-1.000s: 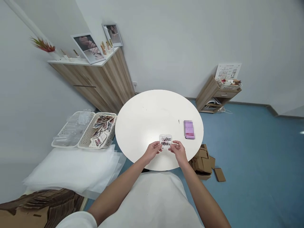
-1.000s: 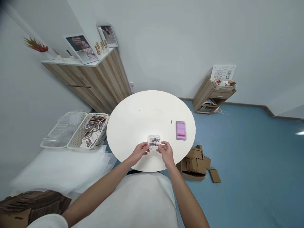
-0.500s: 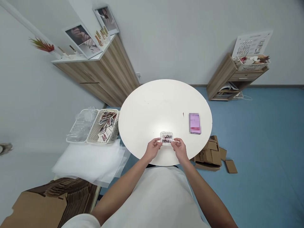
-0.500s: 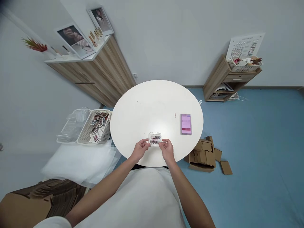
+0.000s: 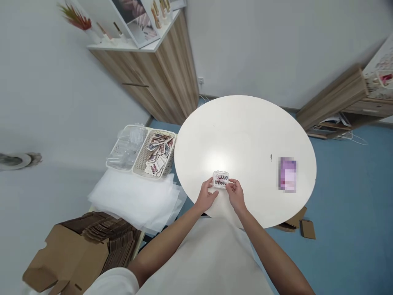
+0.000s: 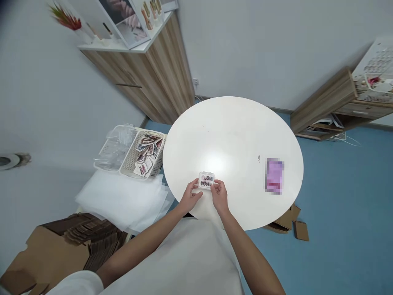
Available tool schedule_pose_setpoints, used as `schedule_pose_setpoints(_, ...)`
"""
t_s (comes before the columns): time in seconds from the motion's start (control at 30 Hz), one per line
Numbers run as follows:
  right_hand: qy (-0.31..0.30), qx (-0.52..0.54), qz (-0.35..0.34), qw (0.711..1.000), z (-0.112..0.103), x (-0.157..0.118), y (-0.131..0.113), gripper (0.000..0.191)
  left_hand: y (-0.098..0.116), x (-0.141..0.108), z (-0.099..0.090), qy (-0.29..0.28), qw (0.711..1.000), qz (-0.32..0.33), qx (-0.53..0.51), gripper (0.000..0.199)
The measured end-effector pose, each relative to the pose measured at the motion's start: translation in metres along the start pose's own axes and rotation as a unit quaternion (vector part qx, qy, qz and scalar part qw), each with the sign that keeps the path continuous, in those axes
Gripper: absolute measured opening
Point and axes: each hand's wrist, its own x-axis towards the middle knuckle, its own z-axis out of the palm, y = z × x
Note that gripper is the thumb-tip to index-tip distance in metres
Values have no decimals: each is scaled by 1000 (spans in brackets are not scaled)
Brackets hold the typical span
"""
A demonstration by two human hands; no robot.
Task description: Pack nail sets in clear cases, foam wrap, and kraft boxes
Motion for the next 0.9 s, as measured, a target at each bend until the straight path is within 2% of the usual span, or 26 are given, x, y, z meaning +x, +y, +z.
schedule_pose_setpoints(0.17,-5,-79,3,997,66,26,-7,34,-15,22,-52,58,997,-39,11,57)
schedule_pose_setpoints(0.3,-13,-126,5,992,118,48,-7,34,-21,46,-94,85,995,-36,23,61)
schedule_pose_setpoints(0.43,-31,-145,5,989,156,67,-7,36,-25,71,-126,99,993,-40,43,61)
schedule_pose_setpoints(0.6,-18,-173,-1,985,177,82,-8,38,-30,94,-144,87,994,-20,62,64)
schedule_pose_setpoints(0.9,19,-251,-32,967,181,83,-5,40,-37,98,-146,57,997,-6,52,66)
